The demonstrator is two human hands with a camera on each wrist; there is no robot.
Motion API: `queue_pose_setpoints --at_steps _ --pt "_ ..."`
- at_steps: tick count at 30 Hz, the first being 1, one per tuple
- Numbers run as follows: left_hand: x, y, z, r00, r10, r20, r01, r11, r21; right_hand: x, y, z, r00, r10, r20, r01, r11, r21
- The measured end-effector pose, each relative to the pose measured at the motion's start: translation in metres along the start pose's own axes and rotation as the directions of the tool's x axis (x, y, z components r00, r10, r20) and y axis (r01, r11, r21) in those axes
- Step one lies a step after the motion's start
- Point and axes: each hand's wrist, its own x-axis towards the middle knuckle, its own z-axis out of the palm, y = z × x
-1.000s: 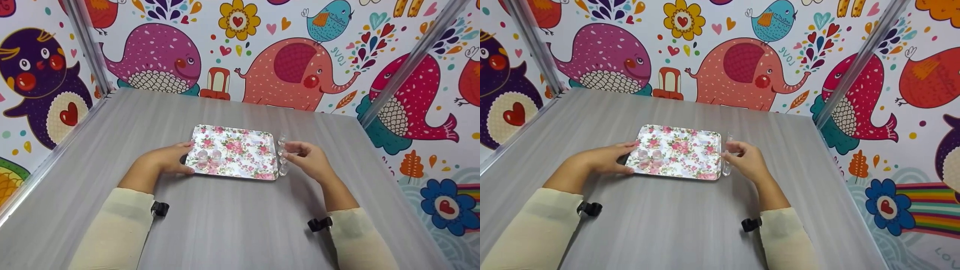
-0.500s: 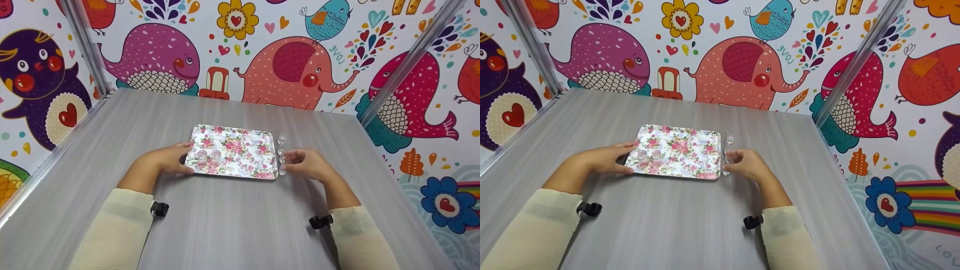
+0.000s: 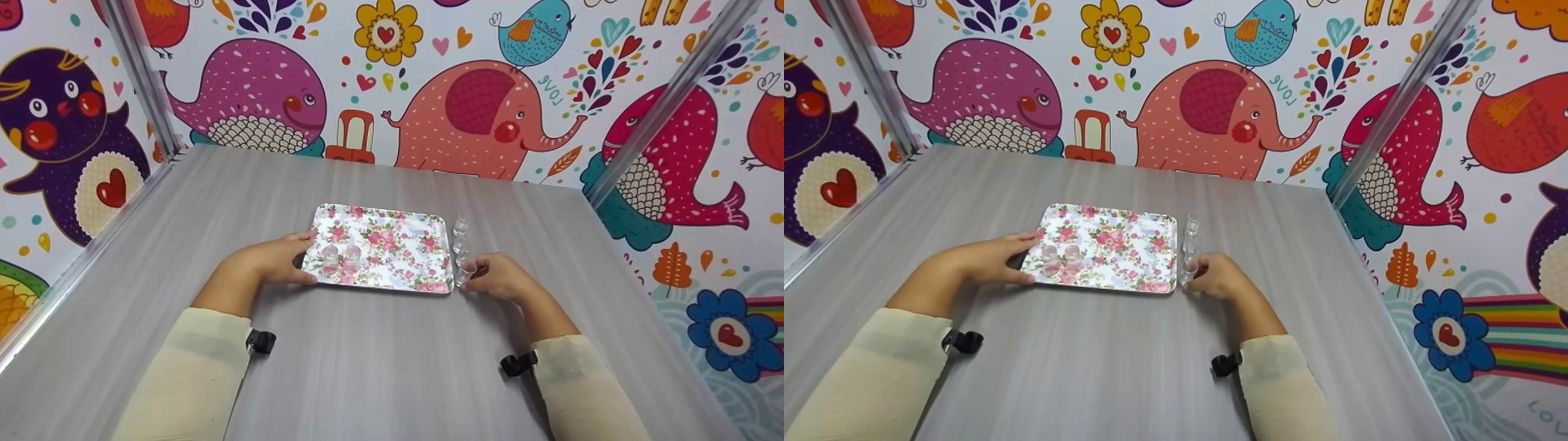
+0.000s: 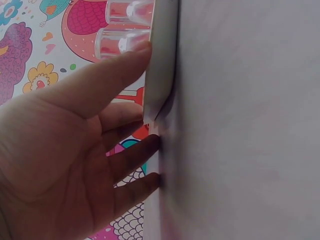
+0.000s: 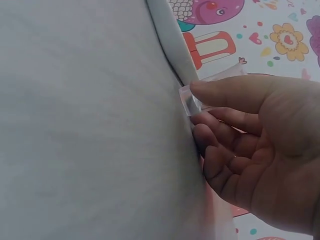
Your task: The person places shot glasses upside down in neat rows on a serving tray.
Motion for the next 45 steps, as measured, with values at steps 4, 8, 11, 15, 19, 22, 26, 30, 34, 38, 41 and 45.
queue_pose_setpoints --at_steps 4,8,11,15,19,22,26,30,34,38,41,45 --pt "0.001 -0.001 0.000 1.000 0.000 -0.008 0.000 1.000 0.008 0.001 0.002 0.002 1.000 -0.025 -0.011 0.025 1.000 0.003" --pt "0.002 -0.002 0.002 1.000 -0.011 -0.008 0.011 1.000 0.015 0.000 0.002 0.001 0.999 -0.040 -0.018 0.040 0.999 -0.007" --pt "0.002 -0.002 0.003 1.000 -0.018 -0.003 0.019 1.000 0.008 -0.002 -0.001 -0.002 0.999 -0.024 -0.029 0.023 1.000 -0.020" --pt "0.003 -0.002 0.002 1.000 -0.017 -0.003 0.017 1.000 0.007 -0.004 -0.007 -0.008 0.999 0.019 -0.050 -0.020 1.000 -0.006" --pt "0.004 -0.001 0.003 1.000 -0.012 -0.002 0.012 1.000 0.008 -0.006 -0.013 -0.012 0.996 0.047 -0.076 -0.044 0.998 0.039" --pt "0.005 -0.001 0.002 1.000 -0.010 -0.001 0.010 1.000 0.010 -0.006 -0.017 -0.010 0.995 0.047 -0.092 -0.041 0.997 0.067" --pt "0.005 -0.001 0.002 1.000 -0.008 0.000 0.008 1.000 0.010 -0.003 -0.026 -0.004 0.995 0.033 -0.093 -0.023 0.994 0.108" --pt "0.005 -0.003 0.002 1.000 -0.010 0.001 0.010 1.000 0.015 0.003 -0.038 0.003 0.996 0.024 -0.086 -0.009 0.985 0.172" --pt "0.003 -0.003 0.001 1.000 -0.026 0.003 0.026 0.999 0.025 0.011 -0.053 0.012 0.996 -0.022 -0.087 0.041 0.973 0.226" --pt "0.002 -0.002 0.001 0.999 -0.033 0.003 0.033 0.999 0.030 0.017 -0.067 0.020 0.994 -0.055 -0.097 0.077 0.967 0.242" --pt "0.002 -0.001 0.002 1.000 -0.028 0.001 0.028 0.999 0.025 0.022 -0.079 0.025 0.994 -0.058 -0.093 0.080 0.964 0.253" --pt "0.003 0.000 0.003 1.000 -0.027 -0.003 0.027 0.999 0.019 0.029 -0.096 0.034 0.993 -0.087 -0.081 0.106 0.956 0.272"
